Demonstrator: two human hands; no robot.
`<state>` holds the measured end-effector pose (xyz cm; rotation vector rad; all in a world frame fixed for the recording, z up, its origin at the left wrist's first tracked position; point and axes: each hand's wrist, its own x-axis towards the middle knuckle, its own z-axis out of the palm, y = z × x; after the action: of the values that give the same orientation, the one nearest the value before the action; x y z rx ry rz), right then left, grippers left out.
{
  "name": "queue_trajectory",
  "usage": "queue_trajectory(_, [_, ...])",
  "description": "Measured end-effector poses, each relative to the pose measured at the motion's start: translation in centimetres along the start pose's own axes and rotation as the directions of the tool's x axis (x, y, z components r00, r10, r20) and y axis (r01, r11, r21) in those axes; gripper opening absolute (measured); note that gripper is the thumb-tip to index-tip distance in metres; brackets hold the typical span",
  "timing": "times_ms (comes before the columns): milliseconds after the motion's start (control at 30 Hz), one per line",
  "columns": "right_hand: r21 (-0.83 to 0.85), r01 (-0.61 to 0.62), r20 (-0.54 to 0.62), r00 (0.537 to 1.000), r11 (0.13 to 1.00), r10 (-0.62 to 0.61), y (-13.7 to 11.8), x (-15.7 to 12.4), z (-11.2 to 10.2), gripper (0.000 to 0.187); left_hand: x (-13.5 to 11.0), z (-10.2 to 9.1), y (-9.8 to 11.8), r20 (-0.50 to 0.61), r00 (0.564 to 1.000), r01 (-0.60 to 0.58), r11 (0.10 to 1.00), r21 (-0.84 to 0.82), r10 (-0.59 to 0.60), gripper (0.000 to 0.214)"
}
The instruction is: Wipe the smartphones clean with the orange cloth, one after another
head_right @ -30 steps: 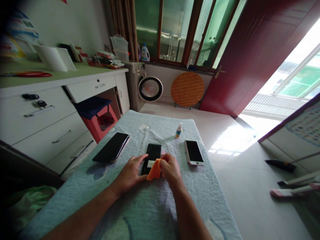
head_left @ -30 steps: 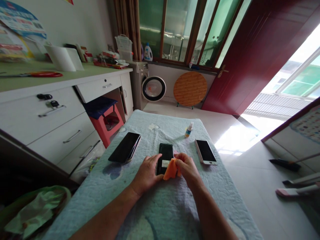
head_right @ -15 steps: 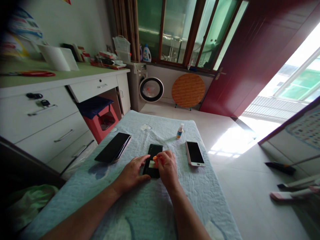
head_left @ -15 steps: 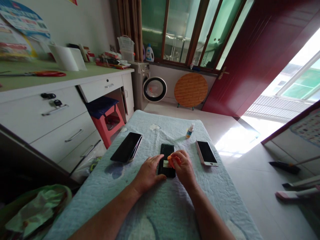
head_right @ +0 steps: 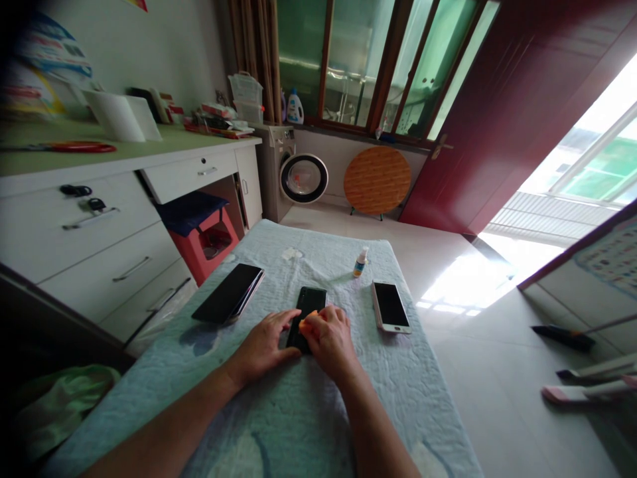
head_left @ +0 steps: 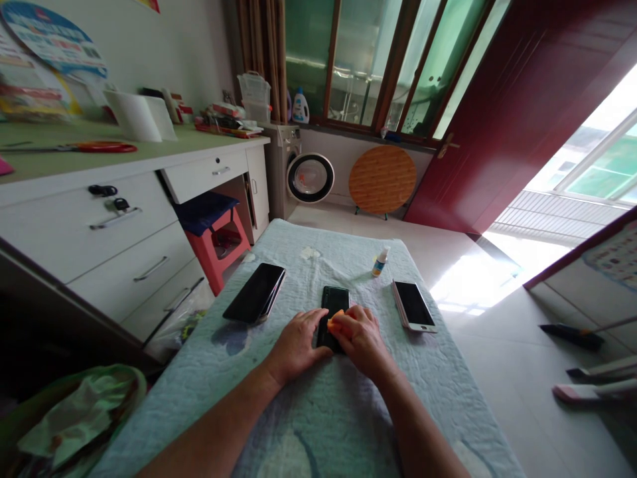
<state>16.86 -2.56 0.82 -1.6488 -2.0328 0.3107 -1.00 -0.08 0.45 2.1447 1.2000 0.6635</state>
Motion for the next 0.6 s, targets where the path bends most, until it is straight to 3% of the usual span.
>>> queue_trajectory(133, [0.051, 0.034, 0.029, 0.999, 0.998, -0.036, 0.2, 0.2, -0.4, 0.013, 0.0, 0.0, 0.1, 0.005, 1.0, 0.002, 1.0, 0.017, -0.002, 0.068])
queue_trajectory(367, [0.235, 0.054, 0.227, 0.968, 0.97, -0.109, 0.2, -0.2, -1.7, 0.014, 0.1, 0.1, 0.2, -0.021, 1.0, -0.016, 1.0, 0.018, 0.016, 0.065])
queue_trajectory(600, [0.158, -0.019, 0.051, 0.999, 0.987, 0.011, 0.9, 0.7, -0.6, 0.013, 0.1, 0.1, 0.1, 0.002, 1.0, 0.006, 0.999, 0.033, -0.006, 0.064])
